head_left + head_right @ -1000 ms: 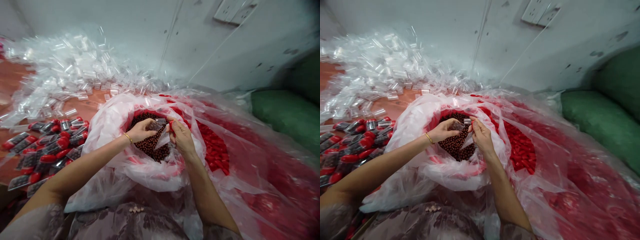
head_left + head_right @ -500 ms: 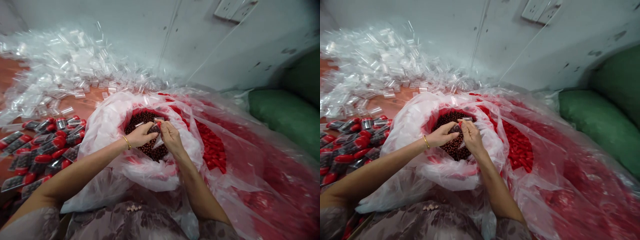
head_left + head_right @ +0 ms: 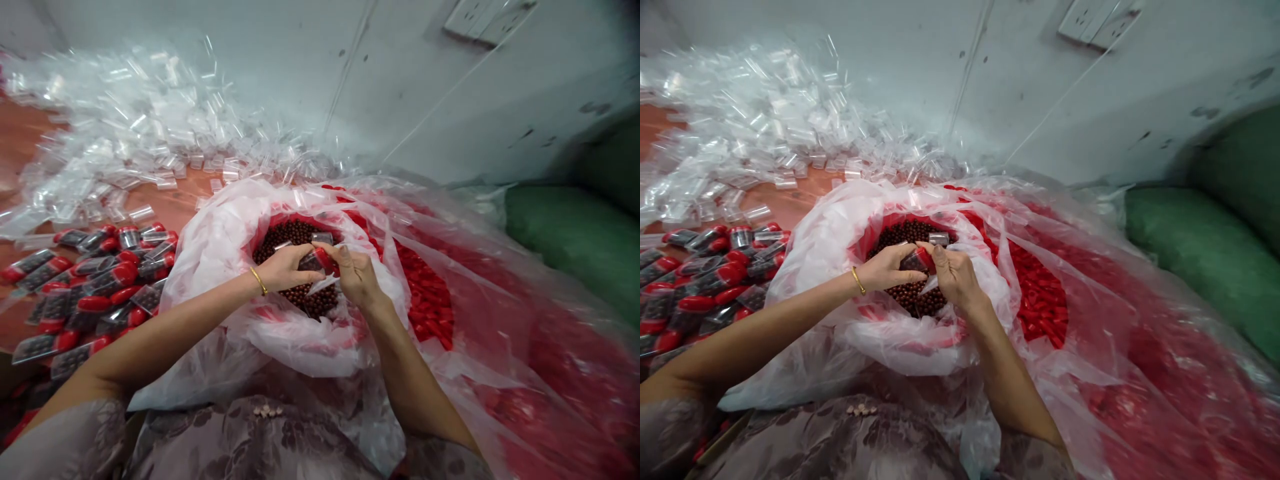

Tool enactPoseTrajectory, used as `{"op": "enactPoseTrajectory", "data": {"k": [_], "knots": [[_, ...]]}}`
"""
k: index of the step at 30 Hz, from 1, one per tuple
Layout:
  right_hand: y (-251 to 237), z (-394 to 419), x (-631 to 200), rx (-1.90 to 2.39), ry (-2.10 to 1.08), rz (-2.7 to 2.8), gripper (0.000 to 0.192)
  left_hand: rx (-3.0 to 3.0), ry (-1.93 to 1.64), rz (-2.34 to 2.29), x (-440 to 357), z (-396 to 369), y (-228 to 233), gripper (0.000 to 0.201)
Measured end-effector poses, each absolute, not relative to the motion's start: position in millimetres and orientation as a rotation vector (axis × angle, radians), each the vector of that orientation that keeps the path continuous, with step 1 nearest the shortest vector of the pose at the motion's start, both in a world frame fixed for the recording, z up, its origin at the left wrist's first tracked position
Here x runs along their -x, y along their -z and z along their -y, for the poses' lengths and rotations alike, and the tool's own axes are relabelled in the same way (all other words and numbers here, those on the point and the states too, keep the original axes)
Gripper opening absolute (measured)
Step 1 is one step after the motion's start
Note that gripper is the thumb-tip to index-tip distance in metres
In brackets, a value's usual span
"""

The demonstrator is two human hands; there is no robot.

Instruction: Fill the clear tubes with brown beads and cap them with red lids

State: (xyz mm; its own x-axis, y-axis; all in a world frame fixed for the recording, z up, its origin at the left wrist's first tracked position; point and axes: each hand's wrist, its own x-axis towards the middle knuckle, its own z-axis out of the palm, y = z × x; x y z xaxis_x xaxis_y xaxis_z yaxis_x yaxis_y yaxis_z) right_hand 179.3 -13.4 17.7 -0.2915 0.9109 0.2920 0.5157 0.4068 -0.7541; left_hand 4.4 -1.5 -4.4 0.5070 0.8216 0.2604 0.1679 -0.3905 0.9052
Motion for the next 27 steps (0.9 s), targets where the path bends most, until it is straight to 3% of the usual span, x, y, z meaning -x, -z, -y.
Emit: {"op": "enactPoseTrajectory", "data": {"k": [8,12,18,23,27], "knots": [[-13.3,5.4,-167.7,1.254,-0.847,1.430,0.052,-1.563,-0.663,-0.773,-6.7,4.3,-1.4,0.022],[-17.6,-5.5,-156.9,1.190,-1.054,1.345,0.065,-1.606,-0.452,-0.756,-7.0,5.6,-3.9,0.015],[-11.0,-8.1,-144.7,1.081,-1.374,1.623,0.081,-2.047,-0.532,-0.779,-11.2,5.4,0.6,0.028],[-2.2,-4.0,-144.9,1.054,-1.166,1.956,0.071,-2.195,-0.532,-0.836,-12.4,7.8,11.7,0.028],[-1.8,-4.4,-142.4,1.051,-0.910,1.867,0.067,-2.253,-0.465,-1.035,-14.4,9.1,10.9,0.028]]}}
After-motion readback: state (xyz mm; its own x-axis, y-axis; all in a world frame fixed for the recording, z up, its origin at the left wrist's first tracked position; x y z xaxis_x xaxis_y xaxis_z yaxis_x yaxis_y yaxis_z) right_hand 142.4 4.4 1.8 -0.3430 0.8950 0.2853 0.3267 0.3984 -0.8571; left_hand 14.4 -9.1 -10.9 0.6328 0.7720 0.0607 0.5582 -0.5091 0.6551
